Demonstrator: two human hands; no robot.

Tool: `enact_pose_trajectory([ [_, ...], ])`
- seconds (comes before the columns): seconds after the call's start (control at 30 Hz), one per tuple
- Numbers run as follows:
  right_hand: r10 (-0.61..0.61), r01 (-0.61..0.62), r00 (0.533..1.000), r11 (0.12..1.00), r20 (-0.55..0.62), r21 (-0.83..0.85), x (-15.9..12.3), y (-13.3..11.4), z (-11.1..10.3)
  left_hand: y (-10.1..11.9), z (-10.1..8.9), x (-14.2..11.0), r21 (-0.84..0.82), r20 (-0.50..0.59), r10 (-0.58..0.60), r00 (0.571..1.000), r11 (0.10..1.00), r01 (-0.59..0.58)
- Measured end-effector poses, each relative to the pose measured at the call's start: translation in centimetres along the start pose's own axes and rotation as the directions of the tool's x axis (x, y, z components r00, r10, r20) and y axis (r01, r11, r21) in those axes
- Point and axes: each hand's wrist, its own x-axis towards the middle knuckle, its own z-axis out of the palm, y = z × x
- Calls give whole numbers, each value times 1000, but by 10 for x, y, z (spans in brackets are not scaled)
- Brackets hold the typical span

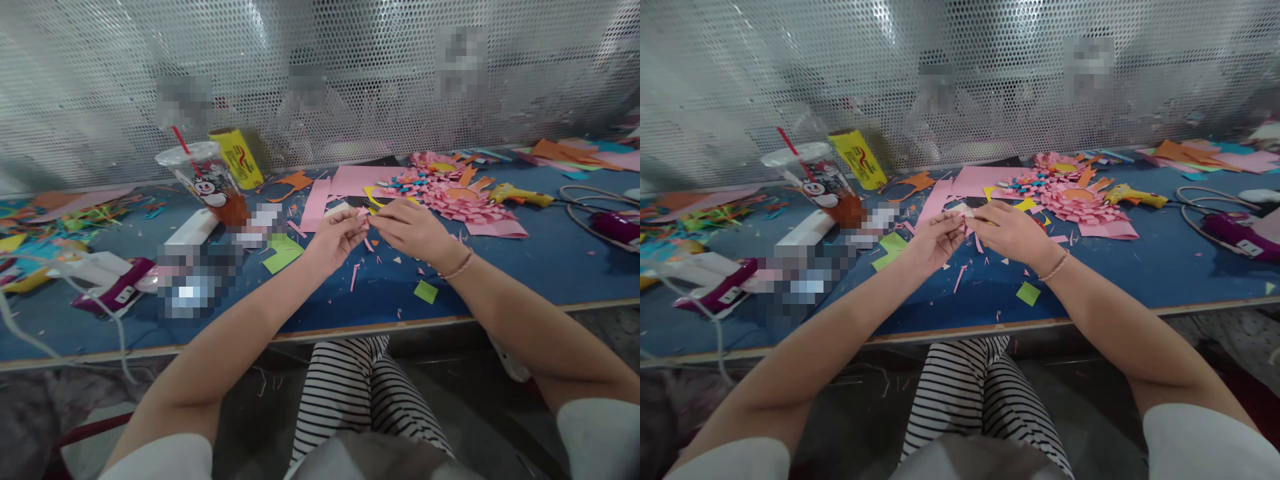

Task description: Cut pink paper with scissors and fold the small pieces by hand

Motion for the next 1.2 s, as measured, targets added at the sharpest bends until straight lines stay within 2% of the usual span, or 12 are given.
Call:
enact_pose_trajectory([
  [0.23, -74, 78, 992, 996, 99, -37, 0, -3, -3, 0, -1, 2, 13, -51, 24, 998, 1000, -24],
  [0.37, 145, -138, 989, 973, -22, 182, 0, -8, 5, 0, -4, 5, 61, -27, 53, 998, 997, -52],
  [0.43, 333, -292, 942, 882, -51, 369, 1, -9, 12, -1, -5, 6, 91, -32, 69, 997, 994, -66],
  [0.53, 612, -501, 790, 603, 43, 620, 3, -8, 22, -4, -6, 7, 133, -63, 110, 992, 986, -101],
  [0.6, 681, -581, 709, 421, 180, 697, 5, -8, 26, -6, -6, 7, 167, -72, 149, 986, 977, -135],
  [0.63, 678, -606, 695, 371, 240, 704, 6, -8, 27, -7, -6, 7, 188, -67, 164, 984, 971, -149],
  [0.67, 660, -625, 695, 358, 285, 694, 7, -9, 27, -8, -6, 7, 208, -59, 175, 983, 965, -159],
  [0.73, 619, -643, 719, 417, 317, 643, 9, -11, 27, -9, -6, 7, 237, -49, 186, 981, 957, -169],
  [0.83, 574, -616, 769, 548, 281, 566, 9, -12, 27, -8, -8, 6, 259, -40, 203, 978, 948, -186],
  [0.9, 543, -585, 795, 569, 270, 578, 8, -10, 28, -7, -10, 6, 261, -17, 179, 984, 951, -169],
  [1.07, 459, -572, 804, 425, 377, 702, 3, -5, 27, -1, -14, 8, 186, 38, -67, 997, 981, 59],
  [1.2, 432, -597, 784, 323, 447, 735, 3, -5, 22, 0, -14, 9, 167, 43, -116, 992, 980, 108],
])
